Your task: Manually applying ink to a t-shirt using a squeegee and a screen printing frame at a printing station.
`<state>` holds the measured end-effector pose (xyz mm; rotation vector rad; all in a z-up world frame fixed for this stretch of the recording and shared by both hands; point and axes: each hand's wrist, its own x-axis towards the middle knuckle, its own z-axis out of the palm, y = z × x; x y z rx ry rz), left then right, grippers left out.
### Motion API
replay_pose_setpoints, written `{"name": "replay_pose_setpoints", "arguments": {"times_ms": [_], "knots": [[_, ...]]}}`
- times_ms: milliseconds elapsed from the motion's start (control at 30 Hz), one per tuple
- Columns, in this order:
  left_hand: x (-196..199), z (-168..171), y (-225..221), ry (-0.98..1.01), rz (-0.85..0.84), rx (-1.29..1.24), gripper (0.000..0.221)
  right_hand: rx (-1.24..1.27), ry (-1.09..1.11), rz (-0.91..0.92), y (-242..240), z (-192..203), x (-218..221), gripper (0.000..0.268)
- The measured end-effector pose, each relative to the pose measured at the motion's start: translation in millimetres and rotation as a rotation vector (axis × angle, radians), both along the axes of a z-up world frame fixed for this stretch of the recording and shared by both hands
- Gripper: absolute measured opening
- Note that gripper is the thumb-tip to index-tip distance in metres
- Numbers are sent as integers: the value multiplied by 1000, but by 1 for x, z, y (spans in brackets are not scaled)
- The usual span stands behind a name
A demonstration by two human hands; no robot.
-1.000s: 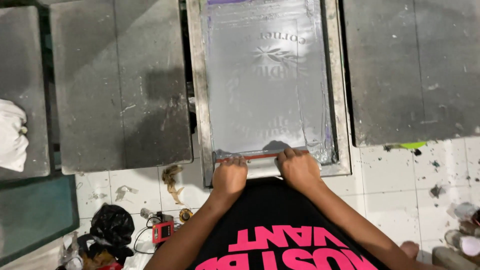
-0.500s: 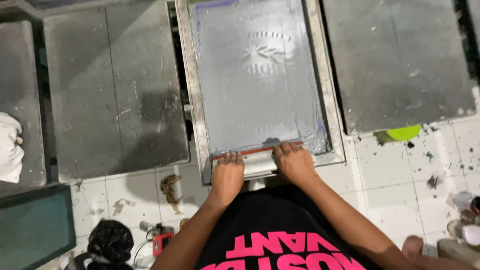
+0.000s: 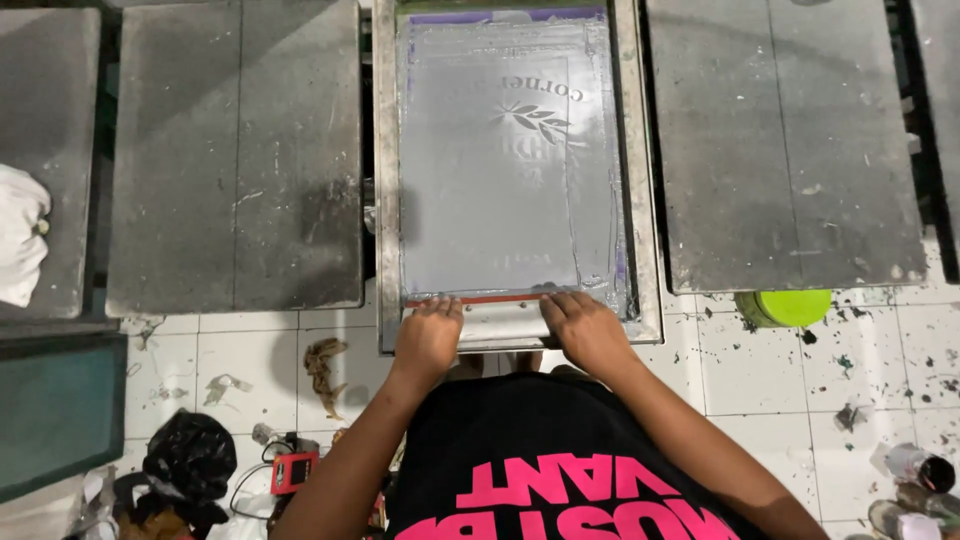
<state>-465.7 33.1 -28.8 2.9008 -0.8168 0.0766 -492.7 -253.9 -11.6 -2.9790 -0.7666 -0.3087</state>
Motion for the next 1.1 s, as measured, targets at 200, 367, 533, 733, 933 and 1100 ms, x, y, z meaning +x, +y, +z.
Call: {"name": "replay_pose_setpoints", "arguments": {"times_ms": [200,367,533,733,933,1100], "knots": [[9,13,0,-14,-20,-45,23,-34,121,86,-9,1,13,46],[23,-15,7,19,-67,-71,16,-13,150,88,-12,4,22,37],[32,10,6,49,-60,-71,23,-18,216,71,-8,26,35,21],[68,49,0,266,-78,-41,16,-82,406,27,-11,28,64,10],[116,101,-21,683,-25,219,9,-81,664,-6,-10,48,101,12],[148,137,-36,943,28,418,26,-38,789,-11,-12,82,130,19]]}}
